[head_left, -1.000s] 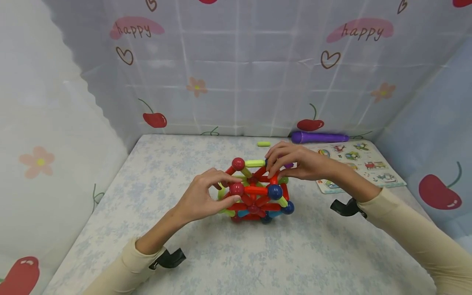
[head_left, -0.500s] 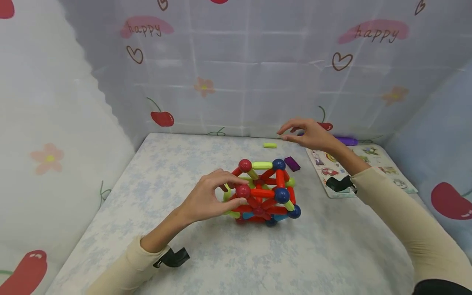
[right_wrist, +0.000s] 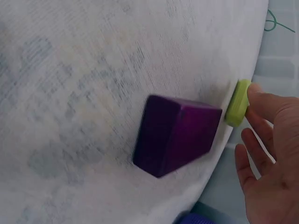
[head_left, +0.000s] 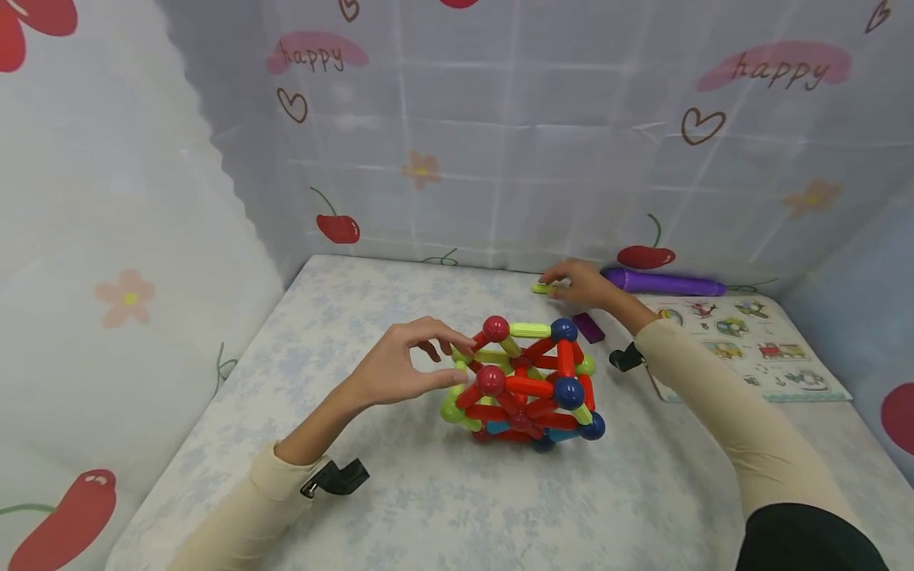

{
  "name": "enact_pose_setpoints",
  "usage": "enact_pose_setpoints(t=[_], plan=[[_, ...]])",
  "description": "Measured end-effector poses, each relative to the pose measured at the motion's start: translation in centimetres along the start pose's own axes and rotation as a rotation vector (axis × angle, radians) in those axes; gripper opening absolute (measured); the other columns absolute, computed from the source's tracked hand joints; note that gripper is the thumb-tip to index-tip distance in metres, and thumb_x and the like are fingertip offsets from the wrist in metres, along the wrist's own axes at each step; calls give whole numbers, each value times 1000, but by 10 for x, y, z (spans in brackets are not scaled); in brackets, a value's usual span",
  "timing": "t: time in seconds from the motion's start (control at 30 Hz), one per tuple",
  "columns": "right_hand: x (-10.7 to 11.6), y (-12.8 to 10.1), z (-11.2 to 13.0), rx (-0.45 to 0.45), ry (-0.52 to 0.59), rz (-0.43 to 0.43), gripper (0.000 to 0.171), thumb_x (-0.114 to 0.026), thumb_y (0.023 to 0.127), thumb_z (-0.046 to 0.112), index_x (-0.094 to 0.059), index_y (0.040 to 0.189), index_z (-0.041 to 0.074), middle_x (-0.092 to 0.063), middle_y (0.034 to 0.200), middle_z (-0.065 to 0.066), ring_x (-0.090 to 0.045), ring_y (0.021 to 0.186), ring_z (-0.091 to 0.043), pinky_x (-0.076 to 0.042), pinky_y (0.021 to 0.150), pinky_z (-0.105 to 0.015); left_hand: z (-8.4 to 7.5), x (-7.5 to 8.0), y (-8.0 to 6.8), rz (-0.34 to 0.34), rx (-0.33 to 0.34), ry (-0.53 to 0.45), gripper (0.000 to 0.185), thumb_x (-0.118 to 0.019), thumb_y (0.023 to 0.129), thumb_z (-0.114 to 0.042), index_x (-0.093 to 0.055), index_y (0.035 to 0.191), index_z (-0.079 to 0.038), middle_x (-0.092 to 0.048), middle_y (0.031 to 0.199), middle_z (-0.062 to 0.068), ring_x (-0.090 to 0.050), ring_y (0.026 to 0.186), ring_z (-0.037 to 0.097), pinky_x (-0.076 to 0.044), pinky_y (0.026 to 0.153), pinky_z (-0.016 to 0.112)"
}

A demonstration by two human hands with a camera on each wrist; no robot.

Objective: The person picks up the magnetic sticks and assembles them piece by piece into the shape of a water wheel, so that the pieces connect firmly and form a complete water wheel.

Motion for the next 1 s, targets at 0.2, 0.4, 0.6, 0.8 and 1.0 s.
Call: enact_pose_setpoints(t=[0.2,0.4,0.6,0.8,1.0], plan=[[0,0,-1,-60,-50,-34,27,-76,99,5,-76,126,-2,-75,124,-20,-64,122,-42,-49,107,-61,40,14,0,-99,114,117,30,-87,94,-21,-80,123,-18,-78,115,3,-68,99,22,-62,84,46],[-4,-8,-8,-113,-71,-64,25,-79,97,8,-78,121,0,-77,118,-17,-68,114,-36,-54,101,-56,75,3,-7,-69,222,114,29,-83,97,-28,-81,125,-22,-78,117,-5,-68,103,25,-61,88,46],[-4,-24,-4,-137,-104,-51,29,-78,98,10,-78,126,0,-76,120,-18,-68,110,-34,-56,95,-54,89,-15,-11,9,308,-1,29,-78,100,-36,-80,128,-29,-76,121,-11,-68,104,14,-60,89,35],[41,-35,46,11,-88,-114,29,-76,100,7,-76,127,-1,-76,120,-20,-67,116,-43,-52,102,-62,90,-19,-11,20,317,-61,28,-76,102,-32,-78,130,-25,-76,118,-7,-69,105,15,-61,86,33],[94,-52,123,143,-18,-215,27,-84,94,11,-80,120,8,-76,116,-9,-60,115,-32,-47,102,-56,93,-17,-10,11,325,-71,28,-77,102,-33,-79,128,-23,-76,115,-6,-69,104,16,-61,83,32]])
Point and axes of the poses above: each hand's wrist, its own y-axis towards the middle knuckle, its own x-axis out of the back of the hand, z = x × y, the point moved 9 cm from there along y, towards the middle knuckle
